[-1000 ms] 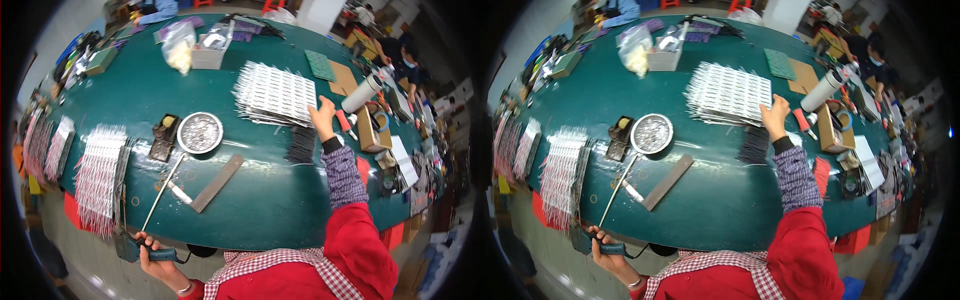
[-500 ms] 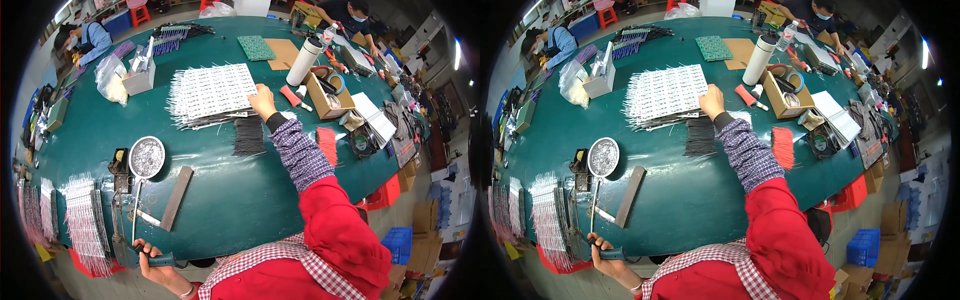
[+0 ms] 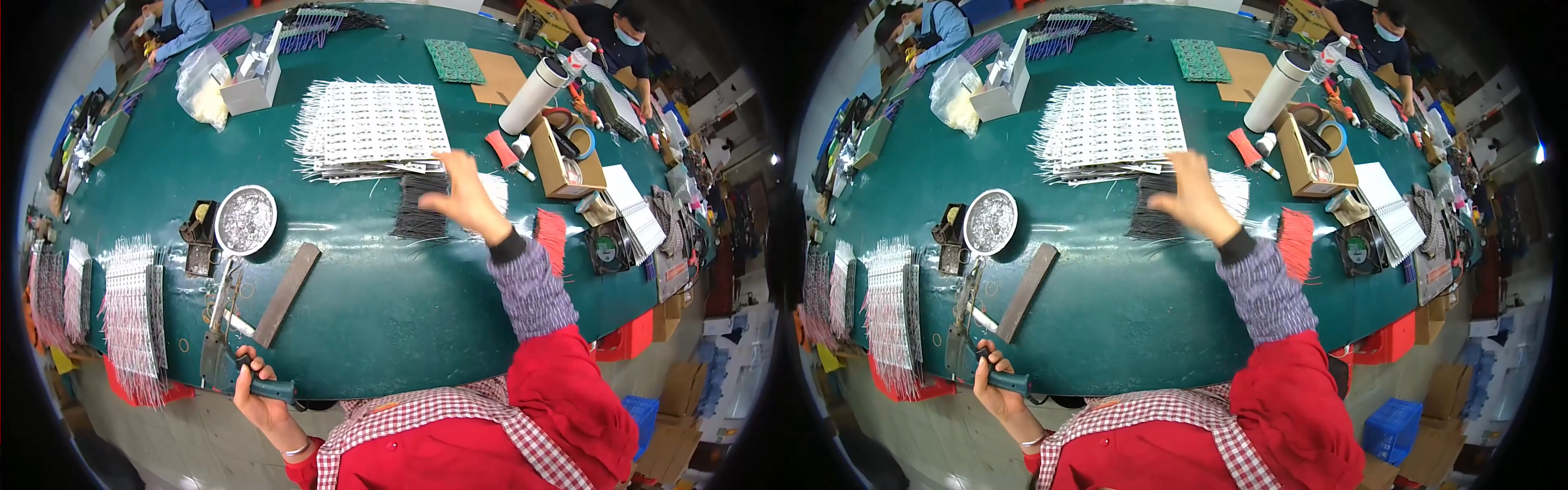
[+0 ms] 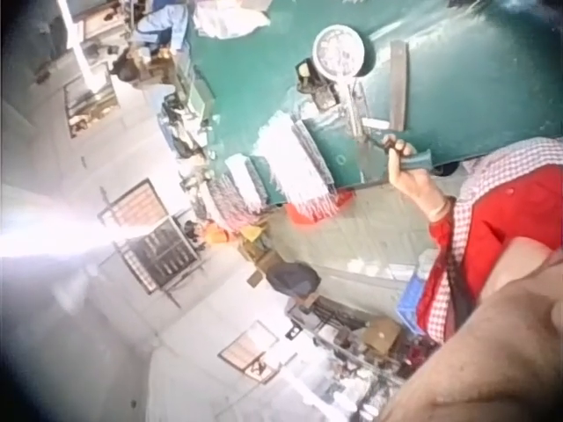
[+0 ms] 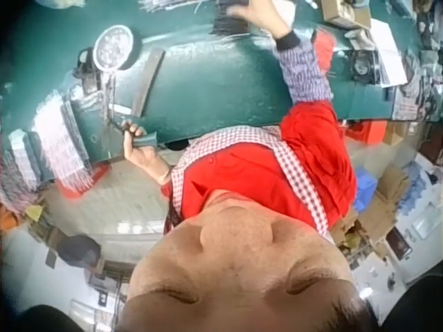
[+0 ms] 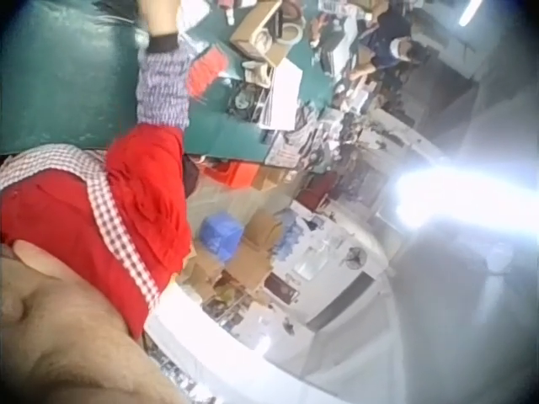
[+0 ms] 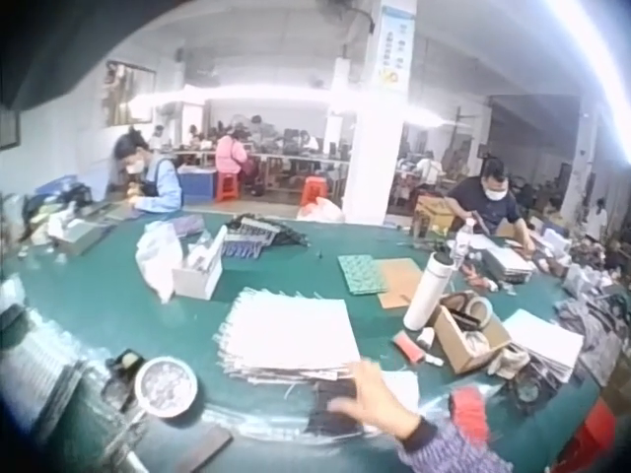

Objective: The person solders wires onto a circuit board using a soldering tool, sets the finished board aside, and takes a new board. The person then inserts wires into the new board, solders them with the tool, and aligns the wires using a stick.

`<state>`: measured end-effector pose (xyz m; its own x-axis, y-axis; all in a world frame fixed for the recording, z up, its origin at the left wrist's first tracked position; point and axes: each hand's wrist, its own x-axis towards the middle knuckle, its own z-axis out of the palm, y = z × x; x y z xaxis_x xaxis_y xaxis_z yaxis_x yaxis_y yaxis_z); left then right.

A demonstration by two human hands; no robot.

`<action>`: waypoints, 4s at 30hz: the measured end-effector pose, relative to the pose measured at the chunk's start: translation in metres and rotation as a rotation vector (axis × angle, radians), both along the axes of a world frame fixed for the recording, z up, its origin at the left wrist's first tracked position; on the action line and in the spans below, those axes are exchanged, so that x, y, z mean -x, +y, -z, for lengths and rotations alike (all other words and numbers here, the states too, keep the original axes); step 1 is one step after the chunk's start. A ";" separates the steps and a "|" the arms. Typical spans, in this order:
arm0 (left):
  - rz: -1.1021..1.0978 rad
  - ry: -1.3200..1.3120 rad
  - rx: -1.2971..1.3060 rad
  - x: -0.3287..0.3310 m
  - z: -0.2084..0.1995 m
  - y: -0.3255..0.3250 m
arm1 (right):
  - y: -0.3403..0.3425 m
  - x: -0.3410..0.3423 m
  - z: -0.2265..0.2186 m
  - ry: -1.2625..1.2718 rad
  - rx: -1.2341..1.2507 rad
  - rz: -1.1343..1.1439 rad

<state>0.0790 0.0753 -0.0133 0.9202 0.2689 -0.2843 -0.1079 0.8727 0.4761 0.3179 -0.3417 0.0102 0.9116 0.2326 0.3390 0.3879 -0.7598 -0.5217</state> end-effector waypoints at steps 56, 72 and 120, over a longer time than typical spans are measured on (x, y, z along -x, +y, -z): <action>0.139 0.236 -0.029 -0.031 0.029 -0.040 | -0.018 0.072 0.013 -0.177 0.195 0.020; 0.155 0.255 -0.051 -0.034 0.031 -0.038 | -0.100 0.072 -0.003 0.223 0.426 0.033; 0.097 0.313 -0.185 -0.027 0.033 -0.046 | -0.101 0.058 0.013 0.155 0.501 -0.005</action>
<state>0.1065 0.0296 -0.0466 0.8201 0.2580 -0.5107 0.1465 0.7682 0.6232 0.2594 -0.4425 -0.0029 0.9407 0.3361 0.0465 0.3393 -0.9293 -0.1459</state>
